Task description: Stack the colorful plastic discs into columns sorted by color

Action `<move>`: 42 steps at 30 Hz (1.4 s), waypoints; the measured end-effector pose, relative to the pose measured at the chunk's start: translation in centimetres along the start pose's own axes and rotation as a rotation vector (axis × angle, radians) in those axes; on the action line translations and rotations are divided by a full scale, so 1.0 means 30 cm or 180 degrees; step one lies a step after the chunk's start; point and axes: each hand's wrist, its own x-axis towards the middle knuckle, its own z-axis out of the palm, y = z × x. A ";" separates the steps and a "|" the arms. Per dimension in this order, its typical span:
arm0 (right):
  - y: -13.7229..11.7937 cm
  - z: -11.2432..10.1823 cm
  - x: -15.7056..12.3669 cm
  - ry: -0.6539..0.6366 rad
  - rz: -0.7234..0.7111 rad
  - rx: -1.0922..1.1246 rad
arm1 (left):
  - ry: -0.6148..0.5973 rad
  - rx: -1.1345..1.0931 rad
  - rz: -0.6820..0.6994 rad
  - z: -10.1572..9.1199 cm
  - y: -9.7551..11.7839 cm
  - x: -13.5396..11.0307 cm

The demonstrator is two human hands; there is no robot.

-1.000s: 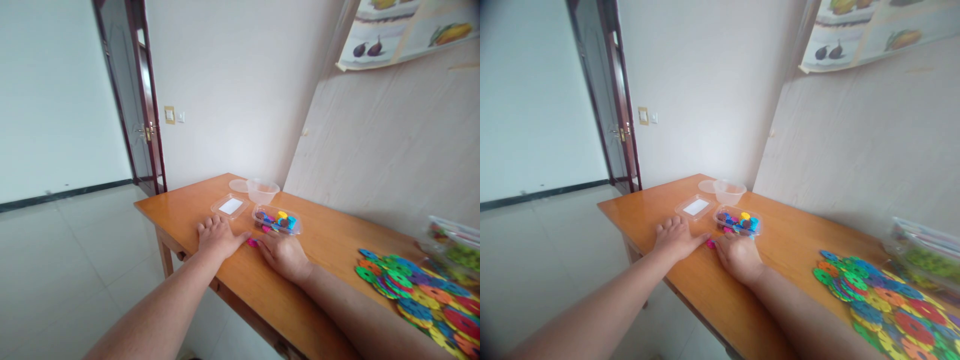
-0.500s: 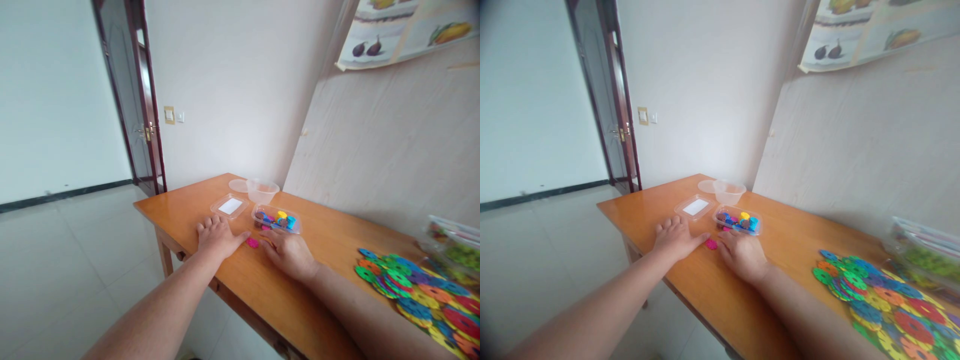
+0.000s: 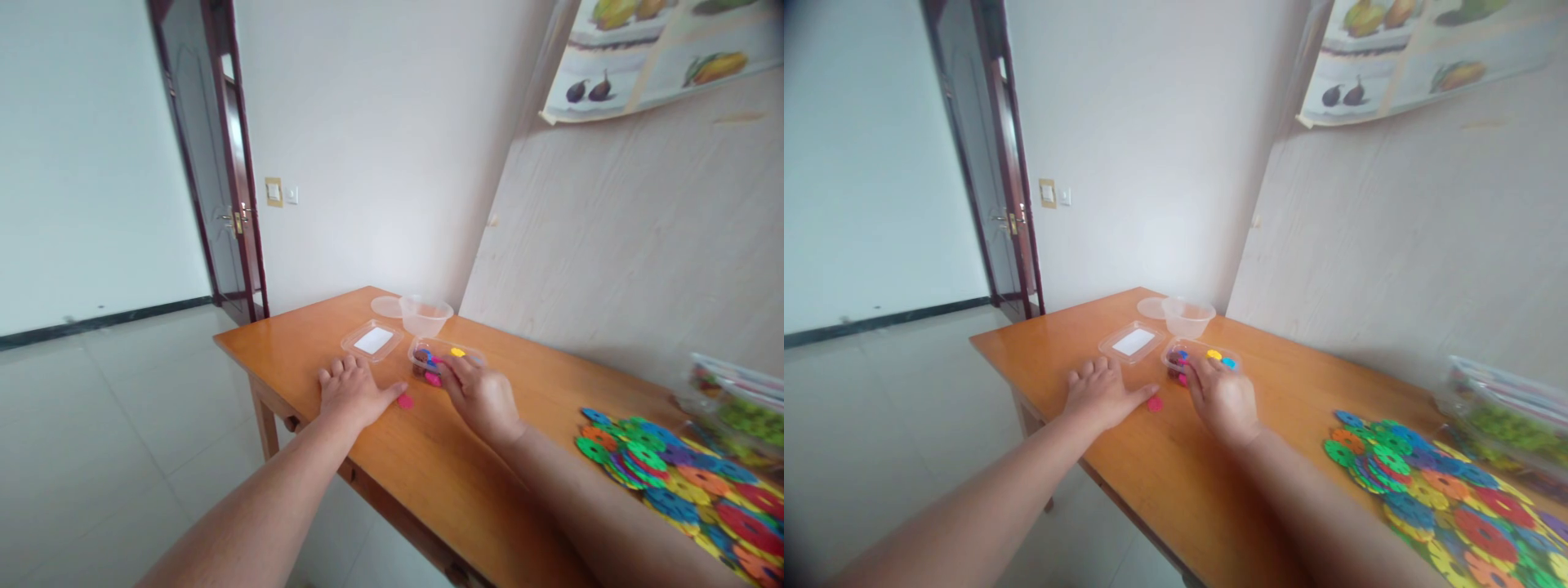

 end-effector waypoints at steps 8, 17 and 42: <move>-0.056 0.001 -0.035 -0.0690 -0.0689 0.0360 | -0.0009 0.0058 -0.0019 -0.015 0.005 -0.010; -0.139 -0.013 -0.049 -0.1347 -0.0809 0.0100 | 0.0177 0.0054 -0.0024 0.003 -0.006 -0.003; -0.107 -0.159 -0.042 -0.0186 0.0104 0.0192 | 0.0126 -0.0029 0.0075 0.017 -0.035 0.010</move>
